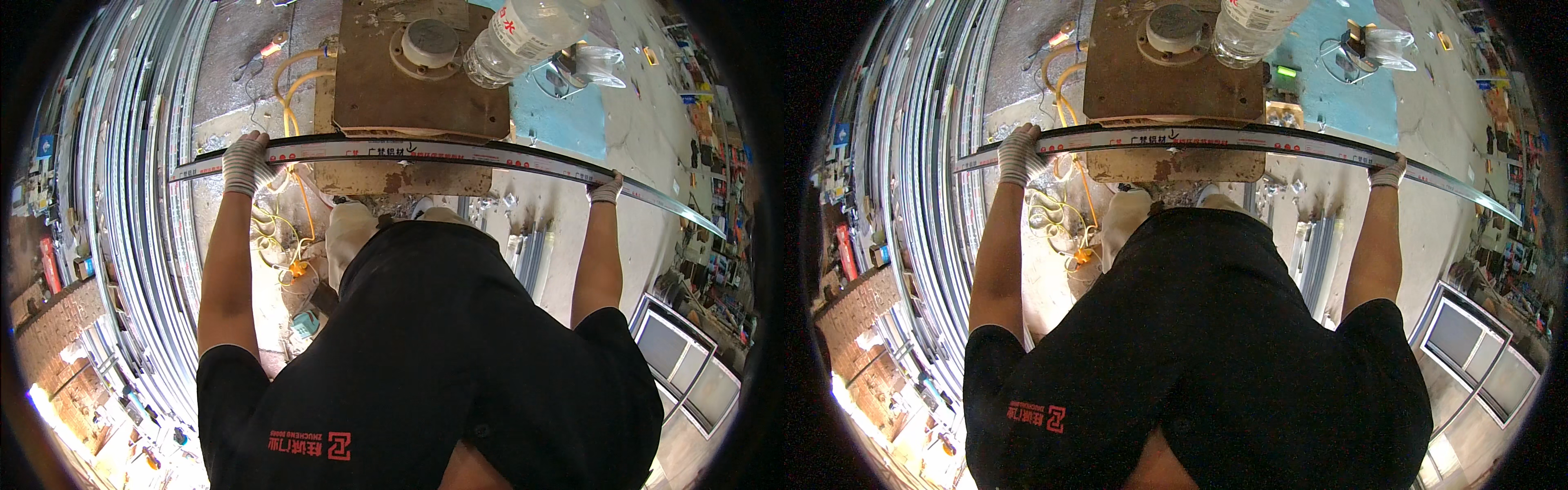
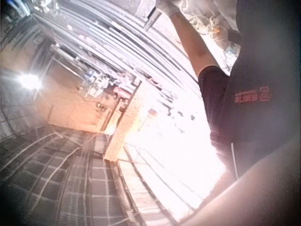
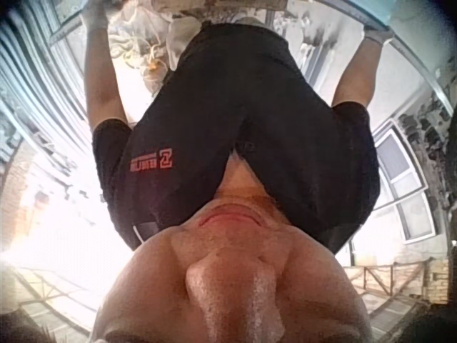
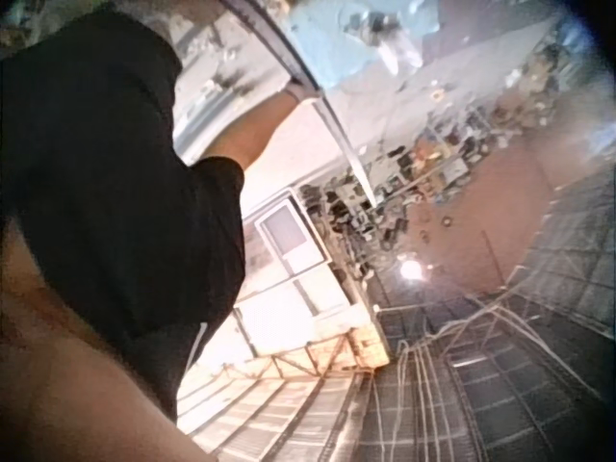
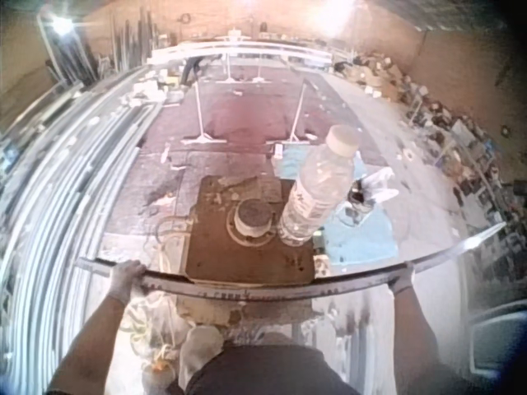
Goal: The person measures a long metal profile with a tape measure and marks it with a marker. They then carry the profile to a cutting machine, align it, and prepare it for cutting. The person handles the profile with gloved hands throughout.
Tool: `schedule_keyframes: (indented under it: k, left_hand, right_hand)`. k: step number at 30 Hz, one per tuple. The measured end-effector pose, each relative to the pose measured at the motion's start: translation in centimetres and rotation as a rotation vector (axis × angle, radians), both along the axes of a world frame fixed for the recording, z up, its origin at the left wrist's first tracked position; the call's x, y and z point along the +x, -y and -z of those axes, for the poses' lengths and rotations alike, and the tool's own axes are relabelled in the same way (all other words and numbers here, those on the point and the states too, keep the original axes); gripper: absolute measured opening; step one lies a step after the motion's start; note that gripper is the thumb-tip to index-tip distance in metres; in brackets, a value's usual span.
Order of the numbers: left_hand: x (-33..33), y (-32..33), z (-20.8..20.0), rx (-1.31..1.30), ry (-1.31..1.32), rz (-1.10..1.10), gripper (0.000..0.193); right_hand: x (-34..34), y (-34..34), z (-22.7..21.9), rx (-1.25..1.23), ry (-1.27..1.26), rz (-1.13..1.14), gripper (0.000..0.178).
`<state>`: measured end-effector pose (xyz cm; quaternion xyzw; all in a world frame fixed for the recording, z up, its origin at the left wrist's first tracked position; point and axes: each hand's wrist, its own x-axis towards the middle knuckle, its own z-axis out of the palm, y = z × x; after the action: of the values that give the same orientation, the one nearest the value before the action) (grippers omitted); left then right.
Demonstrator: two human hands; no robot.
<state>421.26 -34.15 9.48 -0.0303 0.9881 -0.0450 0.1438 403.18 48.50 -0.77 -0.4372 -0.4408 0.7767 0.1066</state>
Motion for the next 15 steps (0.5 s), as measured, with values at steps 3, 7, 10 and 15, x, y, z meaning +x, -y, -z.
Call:
schedule_keyframes:
  k: [3, 7, 10, 15]
  left_hand:
    - [-0.5, 0.1, -0.1, -0.008, -0.007, 0.021, 0.057]
    - [-0.8, -0.1, -0.4, -0.013, -0.038, 0.029, 0.057]
    - [-1.1, -0.4, -0.9, -0.024, -0.019, 0.032, 0.056]
    - [-1.1, -0.2, -1.3, -0.012, -0.048, 0.058, 0.053]
  right_hand:
    - [0.3, 0.1, -0.2, 0.050, 0.038, 0.042, 0.036]
    - [0.7, 0.1, -0.1, 0.031, 0.040, 0.067, 0.038]
    - [1.3, 0.0, 0.2, 0.017, 0.033, 0.016, 0.037]
    - [2.1, 0.3, 0.0, -0.002, 0.023, 0.006, 0.034]
